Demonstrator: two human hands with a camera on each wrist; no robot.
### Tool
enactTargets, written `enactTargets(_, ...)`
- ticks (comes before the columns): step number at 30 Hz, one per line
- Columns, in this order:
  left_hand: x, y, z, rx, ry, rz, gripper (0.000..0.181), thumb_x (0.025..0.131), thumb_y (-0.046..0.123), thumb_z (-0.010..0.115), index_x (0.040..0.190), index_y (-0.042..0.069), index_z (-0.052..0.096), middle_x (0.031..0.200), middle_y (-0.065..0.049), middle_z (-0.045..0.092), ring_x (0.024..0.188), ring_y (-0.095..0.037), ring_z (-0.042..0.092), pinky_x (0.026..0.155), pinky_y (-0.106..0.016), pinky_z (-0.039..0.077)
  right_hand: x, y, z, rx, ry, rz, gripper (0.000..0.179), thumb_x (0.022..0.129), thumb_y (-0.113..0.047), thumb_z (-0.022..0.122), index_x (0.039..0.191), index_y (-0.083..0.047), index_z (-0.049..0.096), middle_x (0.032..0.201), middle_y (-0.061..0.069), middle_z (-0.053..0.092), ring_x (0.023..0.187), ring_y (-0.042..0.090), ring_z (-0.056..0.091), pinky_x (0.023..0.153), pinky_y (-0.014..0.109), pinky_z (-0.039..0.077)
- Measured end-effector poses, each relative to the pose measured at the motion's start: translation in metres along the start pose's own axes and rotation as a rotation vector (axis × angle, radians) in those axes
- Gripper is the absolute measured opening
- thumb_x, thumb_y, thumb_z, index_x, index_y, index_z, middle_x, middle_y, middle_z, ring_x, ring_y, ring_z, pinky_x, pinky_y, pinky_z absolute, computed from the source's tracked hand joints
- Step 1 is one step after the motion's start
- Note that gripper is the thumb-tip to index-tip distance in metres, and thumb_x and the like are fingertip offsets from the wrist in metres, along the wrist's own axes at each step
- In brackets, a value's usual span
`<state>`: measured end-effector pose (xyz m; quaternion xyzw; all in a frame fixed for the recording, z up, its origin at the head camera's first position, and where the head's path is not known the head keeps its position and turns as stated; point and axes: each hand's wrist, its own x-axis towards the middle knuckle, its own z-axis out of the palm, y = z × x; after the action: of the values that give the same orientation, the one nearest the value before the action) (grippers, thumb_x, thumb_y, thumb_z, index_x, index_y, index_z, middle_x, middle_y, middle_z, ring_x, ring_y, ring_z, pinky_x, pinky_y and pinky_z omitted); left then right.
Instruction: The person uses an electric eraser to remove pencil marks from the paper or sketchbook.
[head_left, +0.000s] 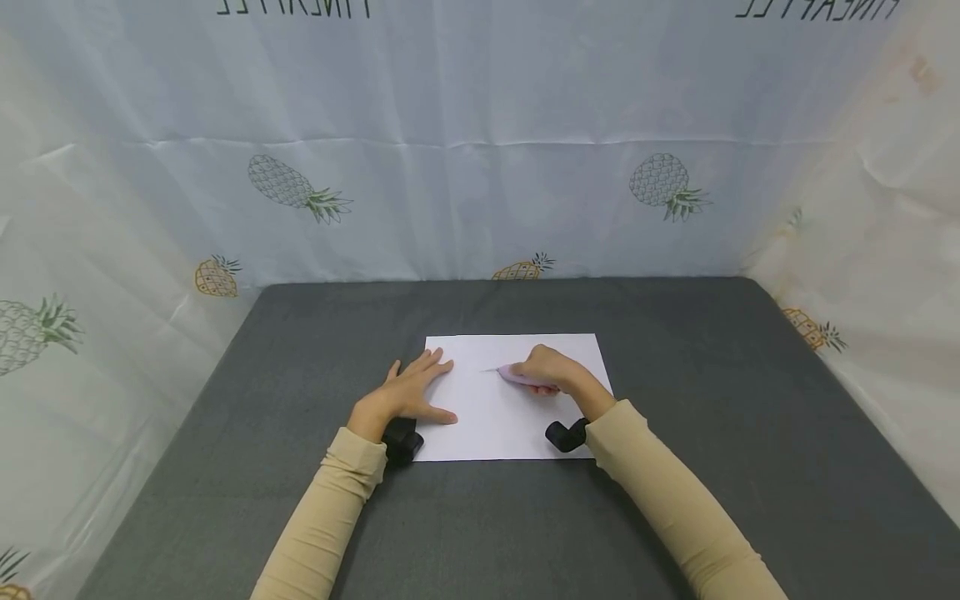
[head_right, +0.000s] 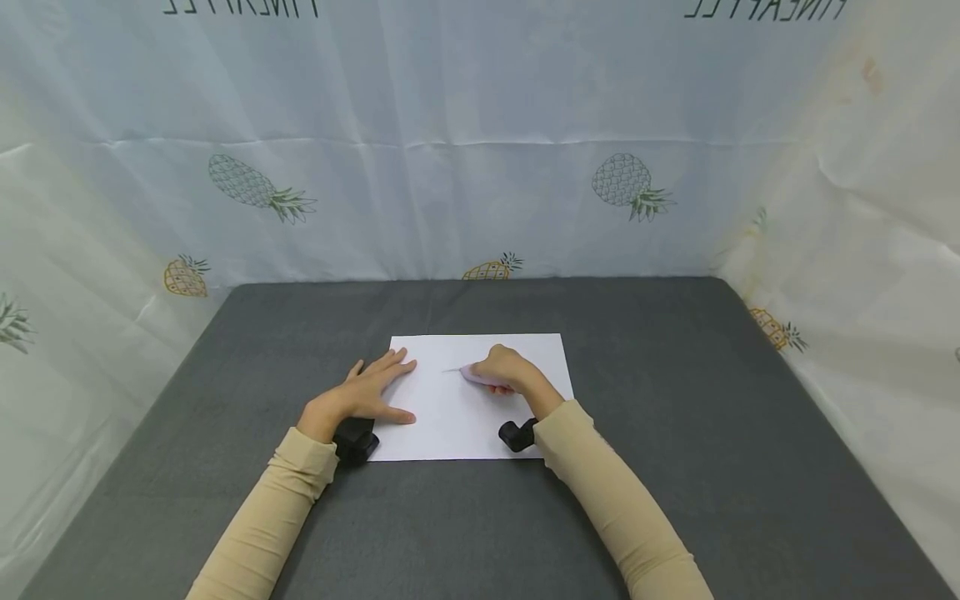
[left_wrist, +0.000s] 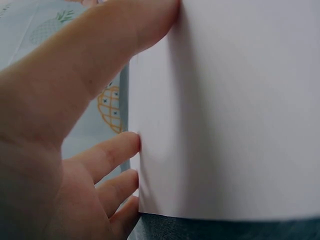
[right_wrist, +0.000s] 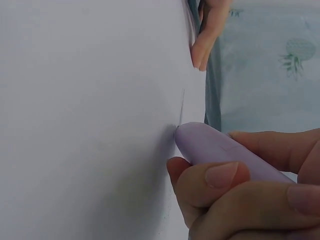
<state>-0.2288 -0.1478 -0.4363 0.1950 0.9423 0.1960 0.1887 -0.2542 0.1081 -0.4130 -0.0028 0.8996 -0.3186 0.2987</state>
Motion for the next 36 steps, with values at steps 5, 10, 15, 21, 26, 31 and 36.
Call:
enactTargets(5, 0.0, 0.0005, -0.0006, 0.002, -0.004, -0.002, 0.094, 0.078, 0.048, 0.076, 0.152, 0.015, 0.03, 0.165, -0.011, 0.012, 0.154, -0.032, 0.008, 0.118, -0.068, -0.001, -0.0007, 0.0002, -0.0005, 0.013, -0.006, -0.001, 0.043, 0.097, -0.034, 0.052, 0.064, -0.007, 0.054, 0.045, -0.003, 0.042, 0.038, 0.008, 0.033, 0.04, 0.02, 0.028)
enactTargets(10, 0.0, -0.0002, 0.0002, -0.001, 0.002, 0.0, 0.094, 0.078, 0.048, 0.076, 0.152, 0.015, 0.03, 0.165, -0.01, 0.013, 0.154, -0.032, 0.009, 0.118, -0.068, -0.001, 0.0019, -0.0003, 0.0018, 0.028, 0.003, -0.024, 0.044, 0.096, -0.036, 0.053, 0.063, -0.008, 0.053, 0.045, -0.003, 0.042, 0.039, 0.008, 0.034, 0.04, 0.02, 0.029)
enactTargets(15, 0.0, 0.0002, 0.0006, 0.0, 0.004, -0.001, 0.093, 0.077, 0.048, 0.076, 0.152, 0.015, 0.03, 0.165, -0.01, 0.012, 0.154, -0.032, 0.009, 0.118, -0.068, -0.001, 0.0008, 0.0037, 0.0021, -0.005, 0.01, -0.003, 0.048, 0.095, -0.038, 0.053, 0.057, -0.008, 0.051, 0.045, -0.002, 0.041, 0.039, 0.008, 0.034, 0.04, 0.021, 0.028)
enactTargets(21, -0.0011, 0.001, -0.0005, 0.012, -0.001, -0.007, 0.094, 0.078, 0.048, 0.075, 0.153, 0.016, 0.028, 0.165, -0.01, 0.012, 0.154, -0.032, 0.008, 0.118, -0.068, 0.0, -0.0006, 0.0026, 0.0005, -0.016, 0.0, -0.028, 0.048, 0.096, -0.036, 0.053, 0.057, -0.008, 0.051, 0.044, -0.002, 0.041, 0.039, 0.008, 0.034, 0.04, 0.021, 0.029)
enactTargets(26, -0.0008, 0.0015, 0.0001, 0.048, -0.004, -0.014, 0.096, 0.08, 0.049, 0.073, 0.155, 0.016, 0.023, 0.165, -0.01, 0.01, 0.154, -0.033, 0.008, 0.118, -0.068, 0.002, -0.0023, 0.0007, -0.0009, -0.01, -0.002, -0.035, 0.046, 0.096, -0.036, 0.053, 0.059, -0.008, 0.052, 0.045, -0.002, 0.042, 0.039, 0.008, 0.034, 0.04, 0.02, 0.029)
enactTargets(31, 0.0013, 0.001, 0.0026, 0.079, -0.002, -0.016, 0.098, 0.079, 0.05, 0.073, 0.155, 0.015, 0.021, 0.165, -0.011, 0.01, 0.154, -0.033, 0.009, 0.118, -0.068, 0.004, -0.0043, 0.0025, -0.0013, -0.025, -0.005, -0.004, 0.044, 0.096, -0.036, 0.052, 0.062, -0.007, 0.054, 0.047, -0.002, 0.042, 0.04, 0.009, 0.035, 0.041, 0.021, 0.029)
enactTargets(36, 0.0023, 0.0008, 0.0038, 0.082, 0.001, -0.024, 0.099, 0.078, 0.049, 0.075, 0.155, 0.015, 0.022, 0.165, -0.01, 0.011, 0.154, -0.033, 0.01, 0.118, -0.068, 0.004, -0.0045, 0.0028, -0.0001, -0.011, 0.0, -0.005, 0.041, 0.096, -0.035, 0.052, 0.066, -0.007, 0.055, 0.048, -0.002, 0.043, 0.04, 0.008, 0.035, 0.041, 0.02, 0.03)
